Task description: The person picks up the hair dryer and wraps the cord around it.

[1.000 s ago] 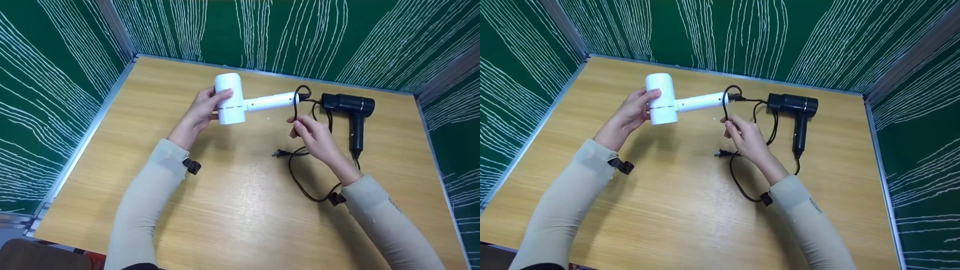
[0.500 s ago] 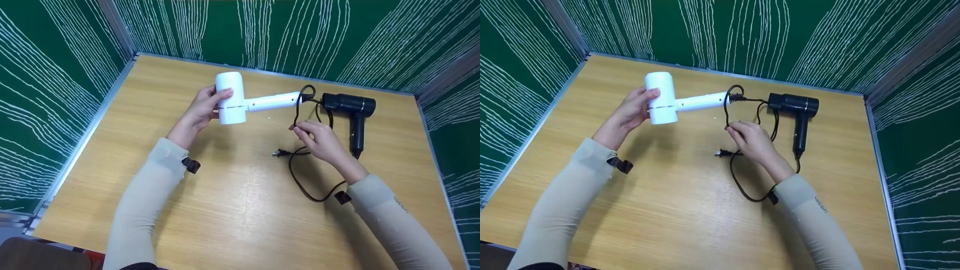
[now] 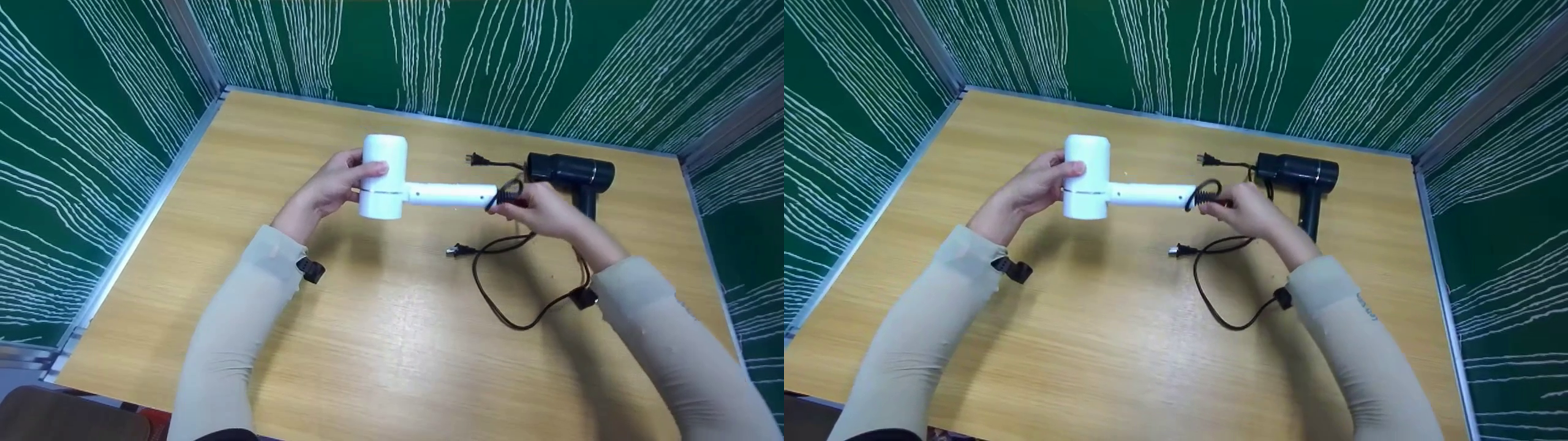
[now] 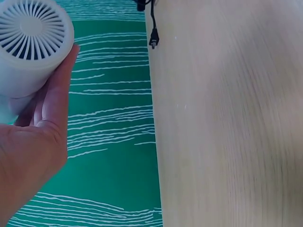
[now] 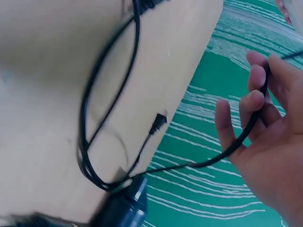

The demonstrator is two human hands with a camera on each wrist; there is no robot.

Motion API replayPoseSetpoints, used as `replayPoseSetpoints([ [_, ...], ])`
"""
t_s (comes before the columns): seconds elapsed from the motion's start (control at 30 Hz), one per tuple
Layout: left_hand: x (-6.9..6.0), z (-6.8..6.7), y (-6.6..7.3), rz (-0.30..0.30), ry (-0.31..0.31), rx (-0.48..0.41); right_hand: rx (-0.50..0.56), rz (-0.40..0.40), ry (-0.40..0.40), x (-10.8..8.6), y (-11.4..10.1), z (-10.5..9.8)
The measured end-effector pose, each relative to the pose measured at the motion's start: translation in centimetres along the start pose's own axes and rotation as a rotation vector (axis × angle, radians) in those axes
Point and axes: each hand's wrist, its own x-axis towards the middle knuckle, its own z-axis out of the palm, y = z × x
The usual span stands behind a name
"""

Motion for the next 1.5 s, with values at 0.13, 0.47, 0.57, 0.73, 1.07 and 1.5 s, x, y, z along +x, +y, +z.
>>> replayPoseSetpoints([
  [0.13, 0.0, 0.0, -0.1, -0.013, -0.034, 0.038, -0.084, -0.028, -0.043, 0.6, -0.7, -1.6],
  [0.47, 0.2, 0.2, 0.0, -0.082, -0.003, 0.103, -0.102, 0.061, -0.068, 1.8, -3.1, -3.4],
  [0.57, 0.3, 0.2, 0.0, -0.109, 0.045, 0.119, -0.115, 0.067, -0.018, 1.8, -3.9, -3.4],
  [0.73, 0.5, 0.0, -0.2, -0.154, 0.124, 0.123, -0.170, -0.033, 0.061, 1.9, -5.3, -3.1],
  [1.07, 0.6, -0.6, -0.4, -0.160, 0.231, 0.046, -0.018, -0.043, 0.098, 1.5, -6.0, -0.9],
  [1.5, 0.6, -0.6, -0.4, -0.077, 0.282, -0.049, 0.580, -0.047, 0.352, 1.3, -4.3, 5.5],
])
